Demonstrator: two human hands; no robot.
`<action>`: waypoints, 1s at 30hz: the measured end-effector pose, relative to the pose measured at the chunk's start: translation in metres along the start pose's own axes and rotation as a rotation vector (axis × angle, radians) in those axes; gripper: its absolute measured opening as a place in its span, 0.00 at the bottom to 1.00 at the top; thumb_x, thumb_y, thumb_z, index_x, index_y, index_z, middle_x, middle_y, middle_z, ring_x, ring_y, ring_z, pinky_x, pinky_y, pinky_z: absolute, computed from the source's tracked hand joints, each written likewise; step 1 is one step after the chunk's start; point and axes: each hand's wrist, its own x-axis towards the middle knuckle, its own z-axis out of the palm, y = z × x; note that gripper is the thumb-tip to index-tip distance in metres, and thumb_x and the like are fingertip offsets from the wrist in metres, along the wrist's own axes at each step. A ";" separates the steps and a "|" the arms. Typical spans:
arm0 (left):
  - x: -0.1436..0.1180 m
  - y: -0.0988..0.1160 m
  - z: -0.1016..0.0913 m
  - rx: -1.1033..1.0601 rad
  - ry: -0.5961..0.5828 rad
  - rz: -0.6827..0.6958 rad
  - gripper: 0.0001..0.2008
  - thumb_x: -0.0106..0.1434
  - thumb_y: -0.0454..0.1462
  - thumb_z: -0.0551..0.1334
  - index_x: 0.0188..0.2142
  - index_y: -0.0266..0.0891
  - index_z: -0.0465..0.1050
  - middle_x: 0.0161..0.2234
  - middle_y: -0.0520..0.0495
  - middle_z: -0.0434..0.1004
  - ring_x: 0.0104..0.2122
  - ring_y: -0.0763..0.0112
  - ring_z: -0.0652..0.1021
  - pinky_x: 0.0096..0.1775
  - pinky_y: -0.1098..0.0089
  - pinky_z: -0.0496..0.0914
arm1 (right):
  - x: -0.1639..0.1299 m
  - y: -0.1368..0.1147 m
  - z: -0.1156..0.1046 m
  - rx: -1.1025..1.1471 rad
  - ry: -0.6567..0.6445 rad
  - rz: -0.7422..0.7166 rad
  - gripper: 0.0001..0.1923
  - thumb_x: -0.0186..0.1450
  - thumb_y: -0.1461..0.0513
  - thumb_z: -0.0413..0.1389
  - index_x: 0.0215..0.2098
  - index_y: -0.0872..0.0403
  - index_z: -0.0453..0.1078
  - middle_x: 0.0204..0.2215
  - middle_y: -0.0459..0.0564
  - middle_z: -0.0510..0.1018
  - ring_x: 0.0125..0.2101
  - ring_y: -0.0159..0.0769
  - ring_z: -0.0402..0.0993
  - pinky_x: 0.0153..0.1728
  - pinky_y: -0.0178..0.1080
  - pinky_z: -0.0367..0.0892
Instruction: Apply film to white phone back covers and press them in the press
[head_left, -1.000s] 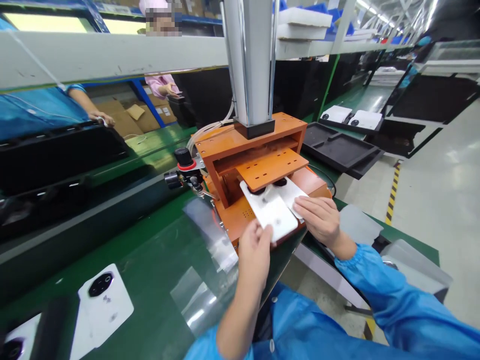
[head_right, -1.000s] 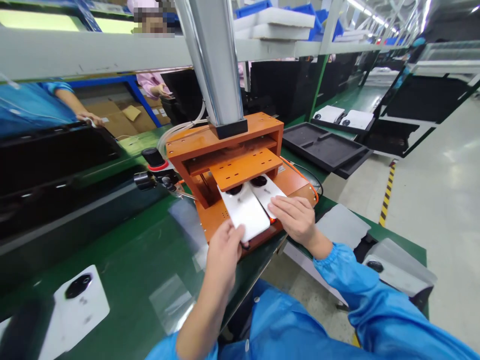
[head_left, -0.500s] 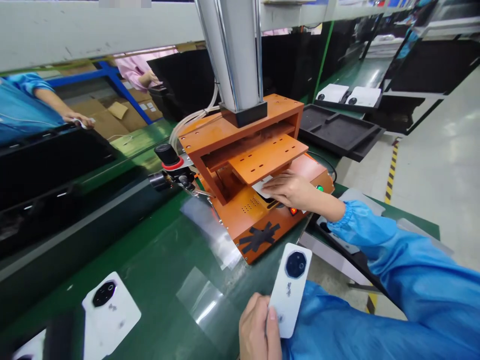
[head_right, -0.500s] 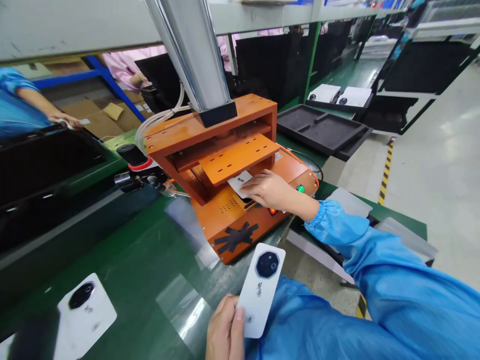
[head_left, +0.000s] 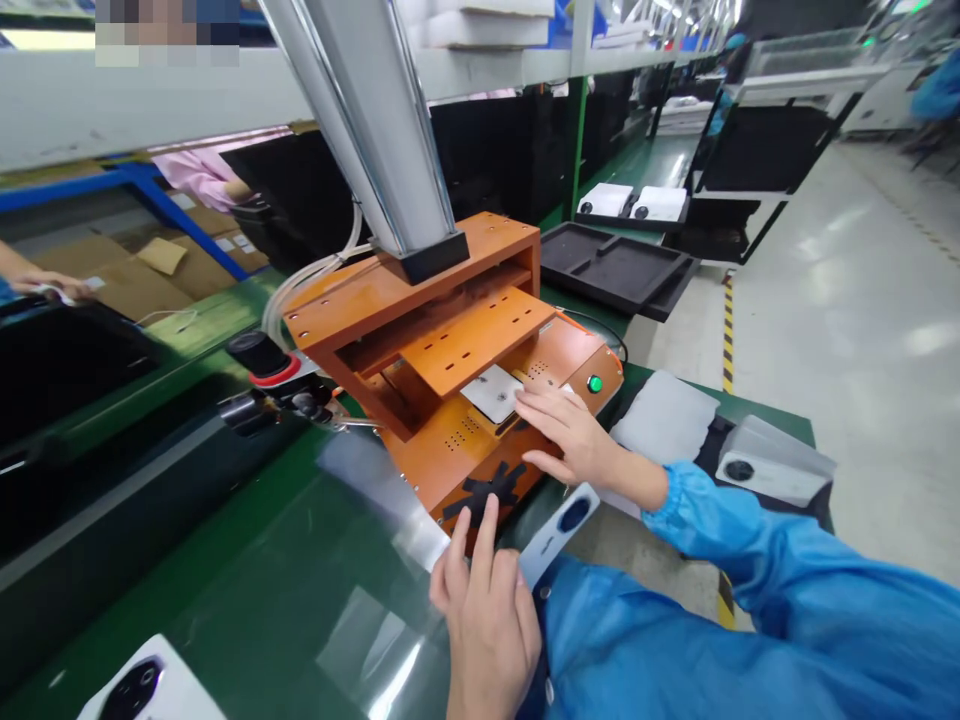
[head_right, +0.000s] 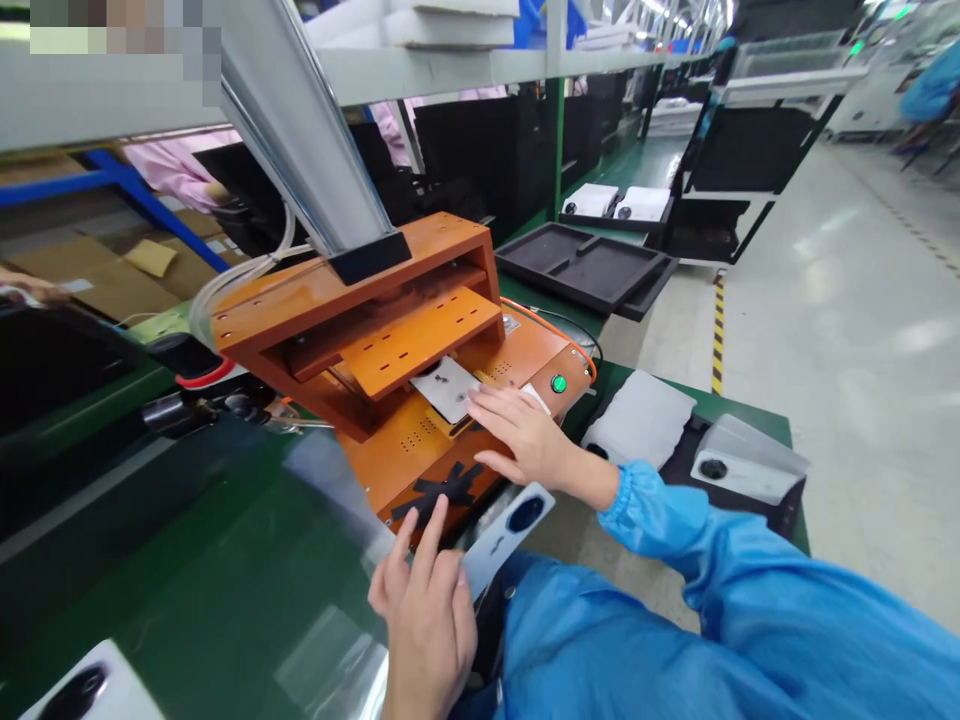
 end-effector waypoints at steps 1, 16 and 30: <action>0.001 -0.001 0.001 -0.012 0.009 -0.005 0.09 0.66 0.32 0.54 0.32 0.41 0.71 0.67 0.44 0.65 0.68 0.47 0.60 0.58 0.48 0.54 | -0.015 -0.001 -0.001 -0.004 0.064 0.050 0.32 0.70 0.55 0.58 0.69 0.53 0.57 0.64 0.61 0.68 0.65 0.49 0.63 0.62 0.54 0.61; -0.001 -0.011 0.012 0.186 0.052 0.098 0.07 0.67 0.31 0.55 0.33 0.41 0.67 0.67 0.44 0.66 0.64 0.51 0.68 0.56 0.49 0.56 | -0.097 0.060 -0.016 -0.304 0.129 0.418 0.26 0.71 0.68 0.48 0.65 0.47 0.65 0.58 0.57 0.72 0.57 0.47 0.69 0.54 0.53 0.65; -0.037 0.011 0.016 -0.130 0.052 -0.024 0.10 0.71 0.32 0.49 0.40 0.42 0.68 0.34 0.44 0.74 0.38 0.60 0.74 0.44 0.57 0.63 | -0.158 -0.074 -0.031 0.773 -0.067 0.610 0.24 0.66 0.52 0.61 0.56 0.53 0.65 0.43 0.54 0.76 0.39 0.38 0.75 0.39 0.41 0.74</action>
